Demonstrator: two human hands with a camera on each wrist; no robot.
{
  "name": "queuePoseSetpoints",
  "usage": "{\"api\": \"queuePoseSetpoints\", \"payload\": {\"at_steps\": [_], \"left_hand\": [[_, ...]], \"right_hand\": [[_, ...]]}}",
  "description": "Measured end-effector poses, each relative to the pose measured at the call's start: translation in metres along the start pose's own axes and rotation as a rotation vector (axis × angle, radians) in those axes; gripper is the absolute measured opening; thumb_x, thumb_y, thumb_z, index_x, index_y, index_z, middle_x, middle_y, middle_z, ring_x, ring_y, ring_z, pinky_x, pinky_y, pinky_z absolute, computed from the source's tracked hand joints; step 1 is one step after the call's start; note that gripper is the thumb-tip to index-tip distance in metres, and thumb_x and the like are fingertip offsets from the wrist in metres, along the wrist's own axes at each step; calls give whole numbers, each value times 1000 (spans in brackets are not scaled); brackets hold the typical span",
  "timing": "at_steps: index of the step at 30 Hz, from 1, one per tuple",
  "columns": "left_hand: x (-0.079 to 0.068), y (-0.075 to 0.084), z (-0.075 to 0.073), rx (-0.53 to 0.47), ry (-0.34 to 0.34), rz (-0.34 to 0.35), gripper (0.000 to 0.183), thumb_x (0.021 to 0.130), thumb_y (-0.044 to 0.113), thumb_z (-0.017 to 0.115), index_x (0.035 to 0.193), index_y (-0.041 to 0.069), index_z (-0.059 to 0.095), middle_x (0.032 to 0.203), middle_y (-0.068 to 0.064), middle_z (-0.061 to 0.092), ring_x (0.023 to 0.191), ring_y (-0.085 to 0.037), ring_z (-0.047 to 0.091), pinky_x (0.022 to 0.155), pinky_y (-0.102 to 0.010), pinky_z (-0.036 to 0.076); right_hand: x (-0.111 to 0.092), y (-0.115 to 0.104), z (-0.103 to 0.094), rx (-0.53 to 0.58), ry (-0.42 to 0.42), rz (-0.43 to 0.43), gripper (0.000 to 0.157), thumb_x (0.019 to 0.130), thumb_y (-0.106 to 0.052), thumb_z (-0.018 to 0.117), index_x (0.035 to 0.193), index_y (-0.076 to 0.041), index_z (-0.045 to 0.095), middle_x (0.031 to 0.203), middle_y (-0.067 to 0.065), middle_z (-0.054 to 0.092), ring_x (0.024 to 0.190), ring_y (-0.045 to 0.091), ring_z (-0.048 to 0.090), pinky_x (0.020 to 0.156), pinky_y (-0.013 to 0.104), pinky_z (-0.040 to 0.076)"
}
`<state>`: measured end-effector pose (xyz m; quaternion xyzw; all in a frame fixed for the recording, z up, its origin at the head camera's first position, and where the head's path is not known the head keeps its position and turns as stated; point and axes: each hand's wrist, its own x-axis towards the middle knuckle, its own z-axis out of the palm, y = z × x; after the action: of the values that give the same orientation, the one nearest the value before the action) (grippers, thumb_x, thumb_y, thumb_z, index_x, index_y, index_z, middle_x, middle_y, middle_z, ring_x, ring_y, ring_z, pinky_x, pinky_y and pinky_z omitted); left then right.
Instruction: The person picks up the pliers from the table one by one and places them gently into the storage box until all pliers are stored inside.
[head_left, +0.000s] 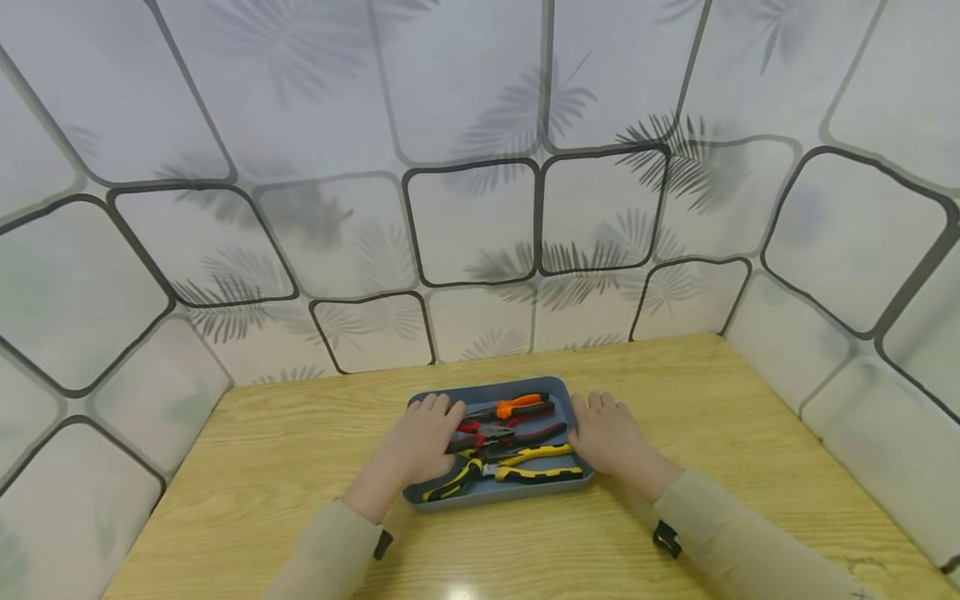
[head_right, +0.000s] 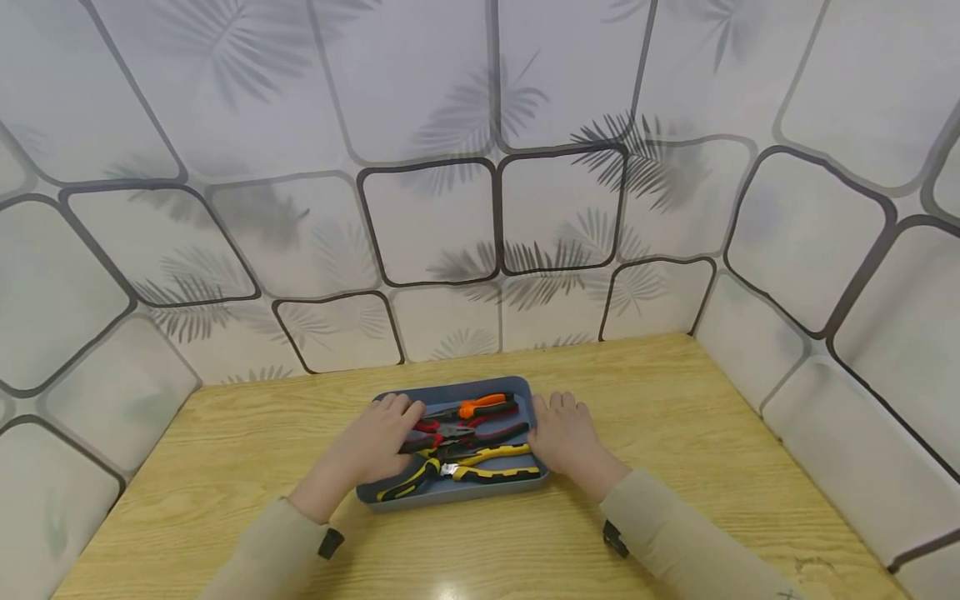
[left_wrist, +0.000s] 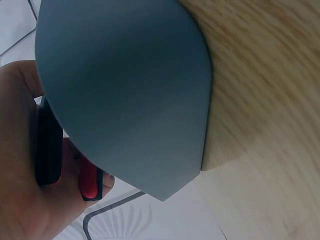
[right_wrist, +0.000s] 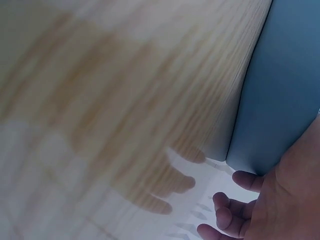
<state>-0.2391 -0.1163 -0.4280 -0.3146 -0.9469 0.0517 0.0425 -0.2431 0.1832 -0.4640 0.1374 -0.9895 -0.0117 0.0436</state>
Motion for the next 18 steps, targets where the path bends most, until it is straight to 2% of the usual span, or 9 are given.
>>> {"api": "queuePoseSetpoints", "payload": {"at_steps": [5,14,18], "left_hand": [[3,1,3,1,-15,-7,49,79,31,66,121,15,47,107,-5,52,92,-21,46,83,-39,42],[5,-1,4,1,-1,-4,46,78,33,68,116,15,49,103,-4,52,90,-21,47,81,-38,42],[6,-2,1,-28,31,20,43,81,36,67,114,15,50,100,-3,51,91,-21,47,80,-39,41]], "right_hand": [[0,0,1,2,-1,1,48,89,-31,53,127,-3,46,102,19,54,93,33,51,75,49,45],[1,0,1,-10,-4,7,46,88,-32,53,125,-4,46,101,18,54,92,33,51,75,49,45],[1,0,1,-19,3,6,46,88,-32,53,124,-4,47,98,17,53,89,32,51,72,47,45]]}}
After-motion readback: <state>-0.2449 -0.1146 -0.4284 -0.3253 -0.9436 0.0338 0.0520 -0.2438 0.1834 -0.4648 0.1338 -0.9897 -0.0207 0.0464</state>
